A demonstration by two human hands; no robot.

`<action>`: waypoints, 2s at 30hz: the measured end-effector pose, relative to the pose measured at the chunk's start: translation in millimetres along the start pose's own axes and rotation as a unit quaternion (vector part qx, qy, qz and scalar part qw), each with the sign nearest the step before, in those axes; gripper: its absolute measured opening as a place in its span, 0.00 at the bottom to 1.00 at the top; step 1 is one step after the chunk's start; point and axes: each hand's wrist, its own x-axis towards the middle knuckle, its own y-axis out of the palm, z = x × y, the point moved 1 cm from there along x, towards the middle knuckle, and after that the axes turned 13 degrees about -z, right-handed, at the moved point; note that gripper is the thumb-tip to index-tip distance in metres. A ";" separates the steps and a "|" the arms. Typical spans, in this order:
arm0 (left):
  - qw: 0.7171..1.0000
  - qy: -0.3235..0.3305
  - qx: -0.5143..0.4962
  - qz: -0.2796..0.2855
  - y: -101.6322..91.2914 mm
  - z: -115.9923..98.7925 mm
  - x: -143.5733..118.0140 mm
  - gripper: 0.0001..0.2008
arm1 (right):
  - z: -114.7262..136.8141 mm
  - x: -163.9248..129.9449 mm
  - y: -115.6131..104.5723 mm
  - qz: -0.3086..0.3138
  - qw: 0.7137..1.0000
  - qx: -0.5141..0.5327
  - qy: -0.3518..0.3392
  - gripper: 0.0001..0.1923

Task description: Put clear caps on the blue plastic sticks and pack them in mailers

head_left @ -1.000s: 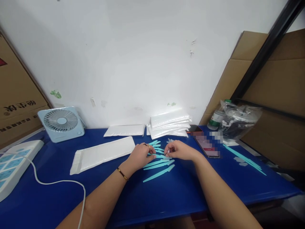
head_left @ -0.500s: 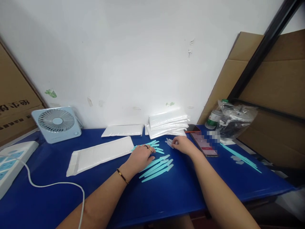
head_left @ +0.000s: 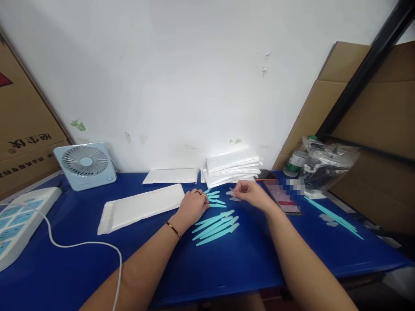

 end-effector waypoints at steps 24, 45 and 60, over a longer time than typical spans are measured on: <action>0.904 -0.183 -0.382 0.064 -20.1 7.4 0.9 0.15 | 33.4 -16.0 12.7 -0.127 0.912 -0.167 -0.352 0.10; 0.901 -0.173 -0.390 0.076 -27.2 13.0 -0.7 0.16 | 33.7 -17.6 10.5 -0.151 0.911 -0.174 -0.342 0.10; 0.994 -0.042 -0.096 0.043 -10.0 -3.4 -9.1 0.09 | -4.0 2.3 -8.6 -0.028 0.948 -0.283 -0.142 0.07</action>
